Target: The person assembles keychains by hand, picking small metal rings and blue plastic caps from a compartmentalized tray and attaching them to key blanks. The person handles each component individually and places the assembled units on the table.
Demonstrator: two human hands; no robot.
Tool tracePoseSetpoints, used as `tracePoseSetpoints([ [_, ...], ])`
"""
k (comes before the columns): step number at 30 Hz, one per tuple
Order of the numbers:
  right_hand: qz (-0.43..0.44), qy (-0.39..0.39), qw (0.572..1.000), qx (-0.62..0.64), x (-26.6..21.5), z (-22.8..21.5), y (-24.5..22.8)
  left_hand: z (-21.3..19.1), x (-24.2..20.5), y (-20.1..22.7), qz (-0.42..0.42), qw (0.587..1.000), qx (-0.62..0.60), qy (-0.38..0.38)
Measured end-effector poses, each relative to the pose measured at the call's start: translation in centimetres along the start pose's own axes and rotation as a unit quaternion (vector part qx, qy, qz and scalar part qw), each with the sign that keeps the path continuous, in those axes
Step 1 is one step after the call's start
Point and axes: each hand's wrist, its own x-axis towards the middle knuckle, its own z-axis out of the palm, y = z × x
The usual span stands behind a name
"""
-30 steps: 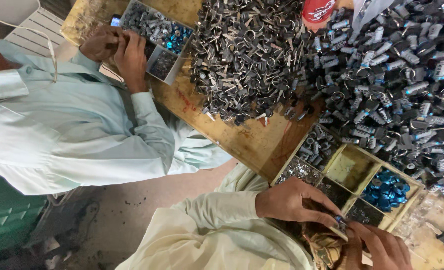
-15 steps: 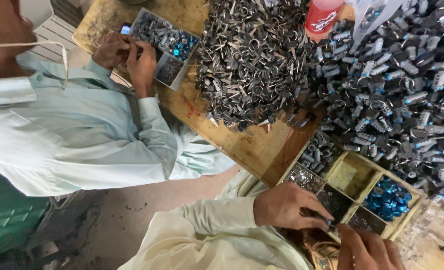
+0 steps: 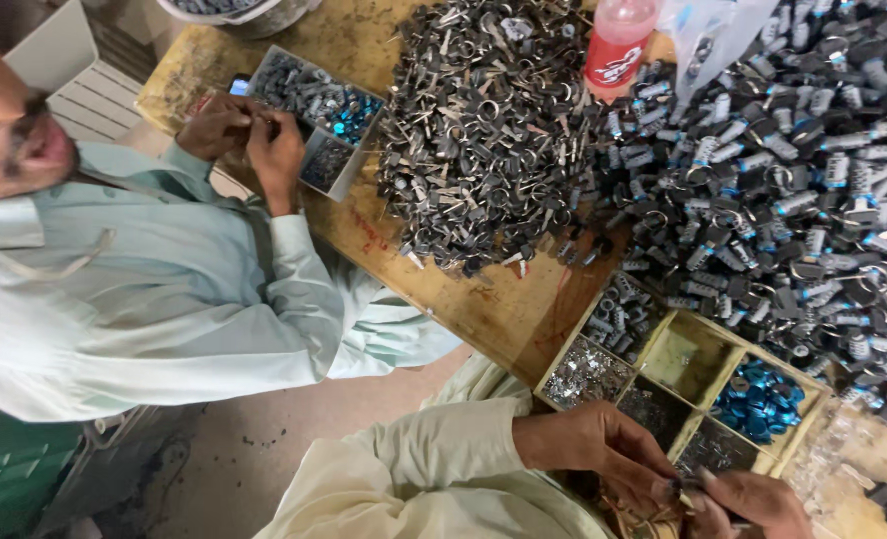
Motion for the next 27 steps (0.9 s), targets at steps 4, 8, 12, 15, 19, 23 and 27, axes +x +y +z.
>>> tracePoseSetpoints([
  [4, -0.165, 0.151, 0.962, 0.155, -1.7, 2.1, 0.0, -0.4, 0.8, -1.6, -0.037, 0.988, -0.147, -0.039],
  [8, -0.175, 0.243, 0.952, -0.065, -0.4, 4.0, -7.0, 0.9, 1.0, -1.3, -0.024, 0.972, -0.231, -0.029],
  [12, -0.085, 0.347, 0.926, 0.122, -2.1, 7.6, -14.0, 2.0, 0.2, 0.7, 0.060, 0.997, -0.044, 0.023],
  [15, -0.022, 0.315, 0.942, 0.118, -2.9, 7.9, -16.2, 3.0, -0.8, 3.4, 0.066, 0.993, 0.088, 0.048],
  [19, -0.006, 0.232, 0.960, 0.159, -3.1, 4.4, -17.1, 5.0, -1.9, 6.7, 0.104, 0.922, 0.371, 0.048],
  [23, -0.037, 0.357, 0.923, -0.138, -2.8, 0.3, -16.8, 4.6, -2.3, 9.7, 0.157, 0.820, 0.545, 0.069],
  [27, 0.113, 0.304, 0.825, -0.463, -2.4, 0.0, -15.8, 2.6, -4.0, 11.0, 0.100, 0.725, 0.668, 0.138],
])
